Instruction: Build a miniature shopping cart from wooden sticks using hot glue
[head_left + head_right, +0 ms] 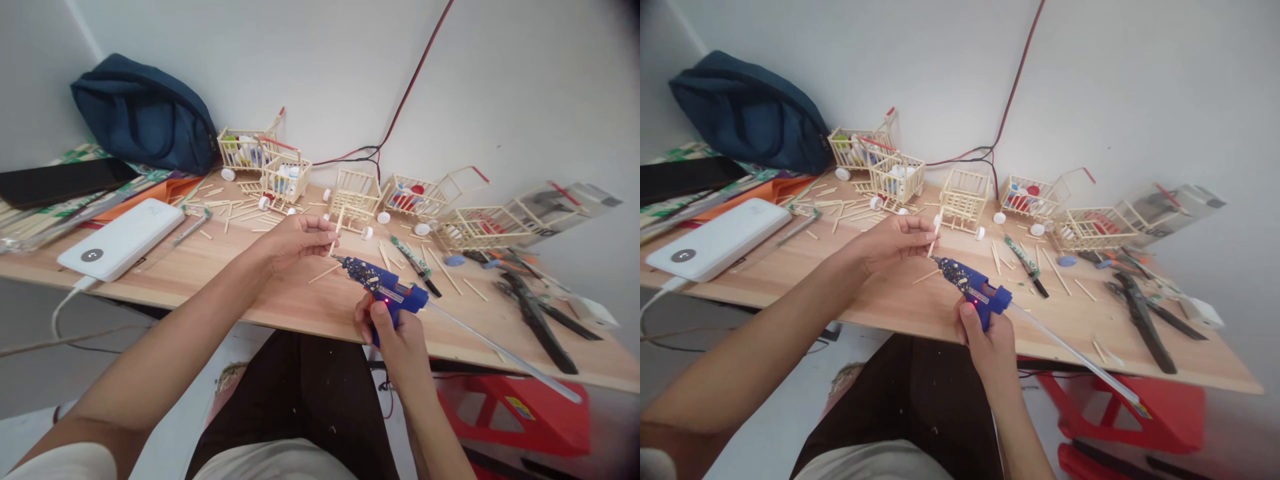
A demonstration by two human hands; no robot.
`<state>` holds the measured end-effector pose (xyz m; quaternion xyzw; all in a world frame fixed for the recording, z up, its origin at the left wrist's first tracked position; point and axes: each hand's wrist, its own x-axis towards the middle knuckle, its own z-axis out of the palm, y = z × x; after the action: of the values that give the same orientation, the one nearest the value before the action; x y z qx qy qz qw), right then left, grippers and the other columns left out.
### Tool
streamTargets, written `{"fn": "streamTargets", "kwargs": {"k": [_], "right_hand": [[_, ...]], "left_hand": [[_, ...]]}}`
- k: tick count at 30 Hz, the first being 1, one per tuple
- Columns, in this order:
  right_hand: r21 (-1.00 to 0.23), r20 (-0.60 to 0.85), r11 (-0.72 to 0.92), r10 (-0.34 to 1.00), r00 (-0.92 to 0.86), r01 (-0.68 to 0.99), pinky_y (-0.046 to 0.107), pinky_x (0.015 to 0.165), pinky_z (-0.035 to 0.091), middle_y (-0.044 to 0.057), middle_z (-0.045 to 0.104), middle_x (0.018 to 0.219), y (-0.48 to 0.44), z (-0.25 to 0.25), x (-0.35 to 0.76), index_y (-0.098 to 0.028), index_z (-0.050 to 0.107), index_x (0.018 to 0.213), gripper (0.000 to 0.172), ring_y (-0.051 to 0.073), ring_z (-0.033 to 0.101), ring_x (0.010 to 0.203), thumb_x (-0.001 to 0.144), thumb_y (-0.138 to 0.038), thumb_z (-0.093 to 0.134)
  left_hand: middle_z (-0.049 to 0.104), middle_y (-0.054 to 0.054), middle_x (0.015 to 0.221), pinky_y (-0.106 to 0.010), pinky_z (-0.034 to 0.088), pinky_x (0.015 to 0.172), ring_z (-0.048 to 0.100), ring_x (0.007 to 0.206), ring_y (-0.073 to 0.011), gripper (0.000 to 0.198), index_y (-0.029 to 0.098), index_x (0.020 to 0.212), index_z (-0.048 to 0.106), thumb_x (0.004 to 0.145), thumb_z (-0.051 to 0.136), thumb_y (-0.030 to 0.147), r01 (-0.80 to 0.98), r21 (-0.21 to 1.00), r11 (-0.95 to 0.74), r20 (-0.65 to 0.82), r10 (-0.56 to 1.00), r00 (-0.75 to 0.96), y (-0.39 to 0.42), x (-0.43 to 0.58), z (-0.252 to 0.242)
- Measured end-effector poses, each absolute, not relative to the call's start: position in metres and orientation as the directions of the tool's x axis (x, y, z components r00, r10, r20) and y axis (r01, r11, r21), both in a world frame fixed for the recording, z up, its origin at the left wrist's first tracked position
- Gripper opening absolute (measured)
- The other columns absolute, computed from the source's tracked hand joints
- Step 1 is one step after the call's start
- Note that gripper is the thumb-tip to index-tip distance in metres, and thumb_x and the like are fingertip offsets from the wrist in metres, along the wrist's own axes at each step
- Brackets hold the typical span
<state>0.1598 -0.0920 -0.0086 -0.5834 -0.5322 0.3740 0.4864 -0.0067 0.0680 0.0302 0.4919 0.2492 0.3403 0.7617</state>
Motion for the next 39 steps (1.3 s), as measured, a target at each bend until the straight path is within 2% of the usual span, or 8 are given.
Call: {"fn": "streamTargets", "kwargs": {"k": [14, 24, 39], "right_hand": [[-0.961, 0.103, 0.058, 0.983, 0.155, 0.270, 0.022, 0.047, 0.027, -0.003, 0.044, 0.051, -0.0911, -0.0089, 0.1594, -0.017, 0.049, 0.063, 0.043, 0.008, 0.039, 0.048, 0.092, -0.048, 0.044], [-0.958, 0.062, 0.009, 0.983, 0.175, 0.287, 0.023, 0.046, 0.027, -0.003, 0.045, 0.052, -0.0913, -0.0084, 0.1598, -0.017, 0.053, 0.069, 0.042, 0.009, 0.039, 0.047, 0.091, -0.051, 0.045], [-0.936, 0.068, -0.009, 0.976, 0.206, 0.353, 0.024, 0.047, 0.029, -0.002, 0.045, 0.049, -0.0909, -0.0046, 0.1588, -0.018, 0.051, 0.061, 0.046, 0.009, 0.040, 0.046, 0.089, -0.054, 0.044]], "left_hand": [[0.066, -0.003, 0.071, -0.021, 0.048, 0.063, 0.060, 0.060, -0.0066, 0.023, 0.008, 0.080, 0.064, 0.066, 0.080, 0.017, -0.273, 0.916, 0.295, -0.064, 0.776, 0.627, 0.0675, -0.0063, 0.0308], [0.067, -0.004, 0.072, -0.022, 0.049, 0.065, 0.061, 0.061, -0.0070, 0.025, 0.008, 0.080, 0.065, 0.064, 0.082, 0.017, -0.290, 0.909, 0.301, -0.056, 0.775, 0.629, 0.0680, -0.0066, 0.0292], [0.067, -0.004, 0.071, -0.021, 0.048, 0.062, 0.060, 0.060, -0.0073, 0.023, 0.007, 0.081, 0.065, 0.066, 0.080, 0.015, -0.282, 0.912, 0.296, -0.059, 0.777, 0.626, 0.0680, -0.0067, 0.0300]]}}
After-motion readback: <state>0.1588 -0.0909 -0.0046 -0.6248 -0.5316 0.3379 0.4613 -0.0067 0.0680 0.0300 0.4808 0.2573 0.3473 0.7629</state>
